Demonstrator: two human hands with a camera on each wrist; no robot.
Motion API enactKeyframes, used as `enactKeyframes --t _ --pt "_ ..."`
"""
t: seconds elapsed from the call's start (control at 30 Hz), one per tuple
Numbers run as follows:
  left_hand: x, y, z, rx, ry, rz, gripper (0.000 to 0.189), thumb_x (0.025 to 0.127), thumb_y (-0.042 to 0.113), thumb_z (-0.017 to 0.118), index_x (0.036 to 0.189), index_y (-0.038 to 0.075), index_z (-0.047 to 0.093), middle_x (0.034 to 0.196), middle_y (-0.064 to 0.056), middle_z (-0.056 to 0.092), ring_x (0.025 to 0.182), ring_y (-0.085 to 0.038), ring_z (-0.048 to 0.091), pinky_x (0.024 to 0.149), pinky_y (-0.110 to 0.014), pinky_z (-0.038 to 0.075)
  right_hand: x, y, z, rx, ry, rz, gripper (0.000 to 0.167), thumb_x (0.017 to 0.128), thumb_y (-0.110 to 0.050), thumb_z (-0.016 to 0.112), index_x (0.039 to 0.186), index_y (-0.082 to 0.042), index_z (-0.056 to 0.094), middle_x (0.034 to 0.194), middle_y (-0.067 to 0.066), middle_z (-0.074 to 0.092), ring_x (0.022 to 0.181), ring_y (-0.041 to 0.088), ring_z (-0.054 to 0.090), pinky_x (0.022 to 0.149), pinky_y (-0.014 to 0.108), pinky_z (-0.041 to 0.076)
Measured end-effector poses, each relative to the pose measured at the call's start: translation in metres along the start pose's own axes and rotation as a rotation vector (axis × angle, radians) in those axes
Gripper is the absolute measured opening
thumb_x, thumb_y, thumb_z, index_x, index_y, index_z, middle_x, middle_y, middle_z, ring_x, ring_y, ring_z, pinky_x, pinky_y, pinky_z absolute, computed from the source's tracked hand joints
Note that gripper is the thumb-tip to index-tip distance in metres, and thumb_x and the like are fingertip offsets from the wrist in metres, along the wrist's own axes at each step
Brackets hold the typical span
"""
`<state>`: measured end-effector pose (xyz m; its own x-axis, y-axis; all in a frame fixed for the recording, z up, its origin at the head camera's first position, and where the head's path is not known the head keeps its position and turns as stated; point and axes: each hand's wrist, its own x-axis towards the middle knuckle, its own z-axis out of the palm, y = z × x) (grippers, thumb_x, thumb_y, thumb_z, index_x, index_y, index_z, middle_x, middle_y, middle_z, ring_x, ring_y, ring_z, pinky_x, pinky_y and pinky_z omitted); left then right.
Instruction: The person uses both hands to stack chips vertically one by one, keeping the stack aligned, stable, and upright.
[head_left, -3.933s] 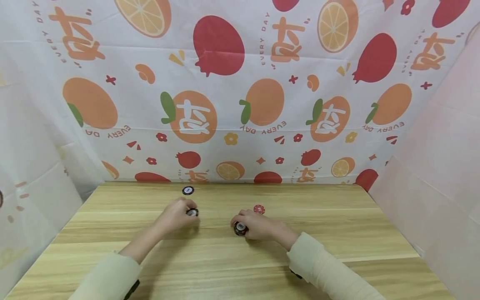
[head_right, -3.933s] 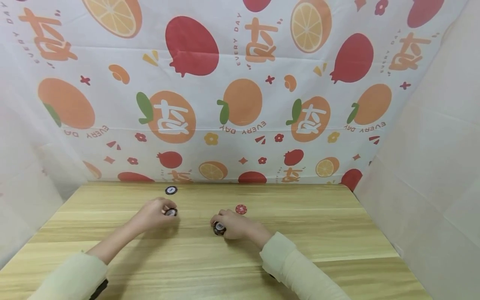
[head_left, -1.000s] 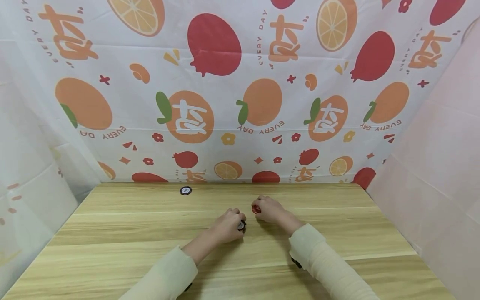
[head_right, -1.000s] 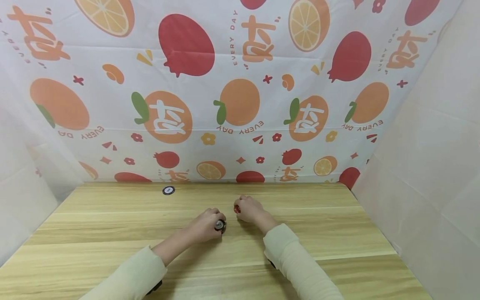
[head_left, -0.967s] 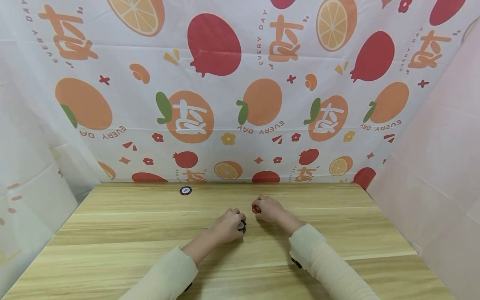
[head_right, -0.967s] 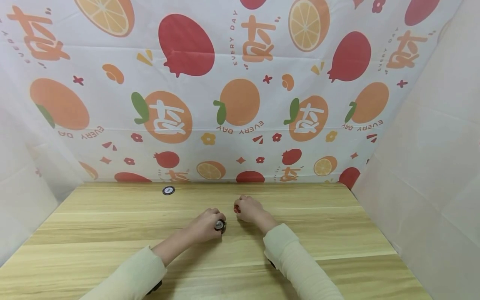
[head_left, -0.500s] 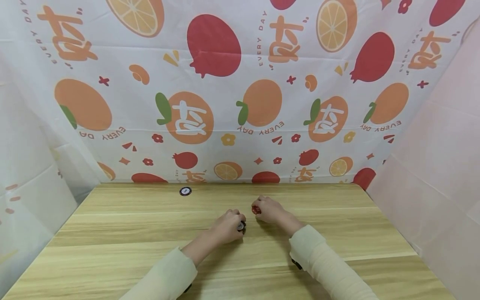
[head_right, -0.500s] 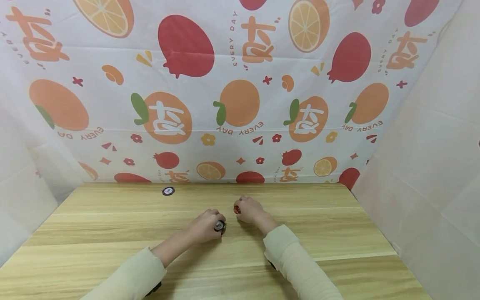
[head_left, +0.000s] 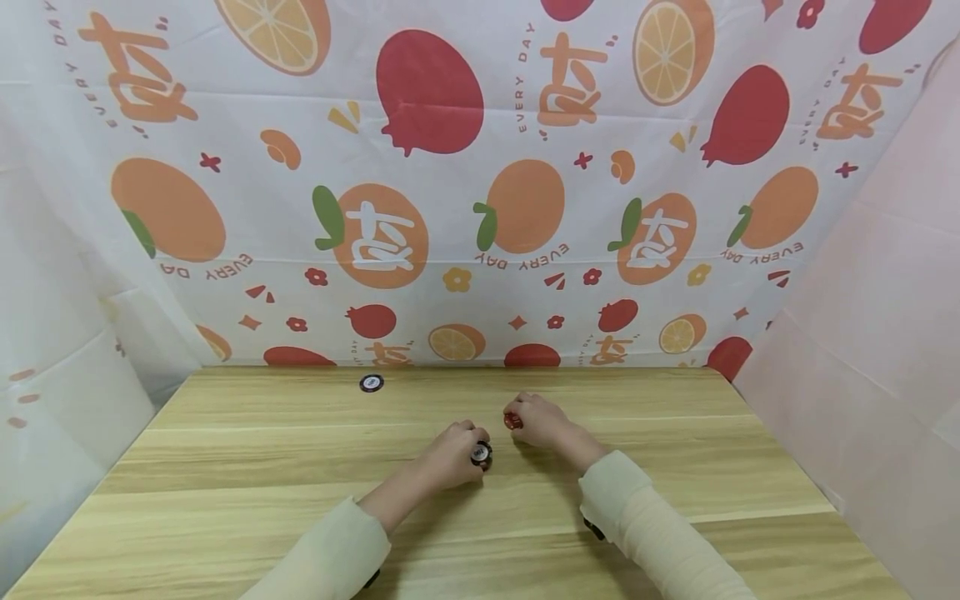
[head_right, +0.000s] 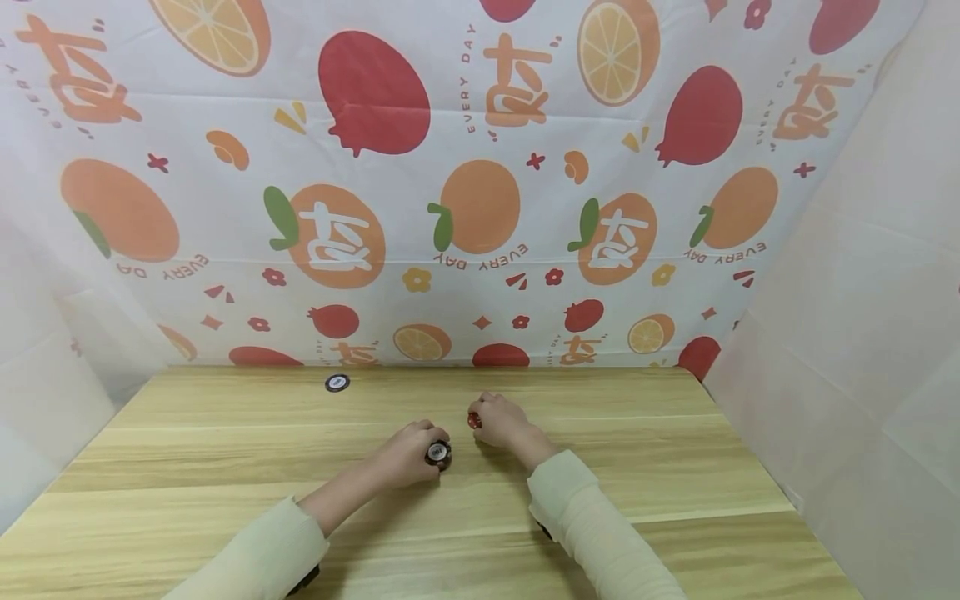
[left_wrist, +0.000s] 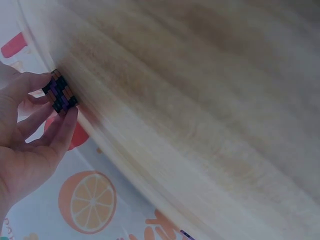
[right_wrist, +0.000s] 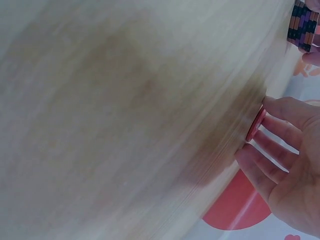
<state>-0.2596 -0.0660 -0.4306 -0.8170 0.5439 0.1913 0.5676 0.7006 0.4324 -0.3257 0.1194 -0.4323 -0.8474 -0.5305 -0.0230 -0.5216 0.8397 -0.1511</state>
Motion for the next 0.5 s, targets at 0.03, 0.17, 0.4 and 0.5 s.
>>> enactKeyframes --t 0.03,0.17,0.4,0.5 --pt "-0.0002 -0.0001 0.0000 -0.006 0.000 -0.001 0.037 0.063 0.001 0.074 0.098 -0.003 0.062 0.087 -0.011 0.054 0.080 -0.027 0.053 0.068 -0.035 0.048 0.0003 0.0002 0.0002 0.001 -0.001 0.002 0.034 0.083 -0.019 0.067 0.115 -0.010 0.062 0.112 0.007 0.054 0.102 0.024 0.051 0.083 0.038 0.043" --pt "-0.0010 -0.0001 0.0001 -0.020 0.000 -0.013 0.035 0.064 0.001 0.073 0.097 -0.004 0.062 0.087 -0.011 0.054 0.080 -0.026 0.052 0.067 -0.036 0.048 0.0009 0.0002 0.0005 0.012 -0.008 0.009 0.034 0.083 -0.019 0.067 0.115 -0.009 0.062 0.112 0.008 0.053 0.102 0.024 0.050 0.083 0.039 0.043" --pt "-0.0020 -0.0016 0.0011 -0.028 0.007 -0.016 0.038 0.064 0.001 0.073 0.100 -0.005 0.061 0.087 -0.012 0.055 0.080 -0.026 0.053 0.068 -0.036 0.048 0.0007 -0.0009 0.0003 0.019 -0.014 0.011 0.034 0.083 -0.019 0.066 0.116 -0.010 0.061 0.114 0.008 0.053 0.103 0.024 0.050 0.084 0.040 0.043" --pt "-0.0028 -0.0022 0.0011 -0.022 0.015 -0.012 0.040 0.063 0.001 0.073 0.101 -0.005 0.060 0.086 -0.011 0.054 0.079 -0.025 0.053 0.068 -0.036 0.047 0.0003 -0.0012 0.0001 0.019 -0.014 0.007 0.035 0.083 -0.019 0.067 0.116 -0.010 0.061 0.113 0.008 0.053 0.102 0.024 0.050 0.084 0.039 0.043"
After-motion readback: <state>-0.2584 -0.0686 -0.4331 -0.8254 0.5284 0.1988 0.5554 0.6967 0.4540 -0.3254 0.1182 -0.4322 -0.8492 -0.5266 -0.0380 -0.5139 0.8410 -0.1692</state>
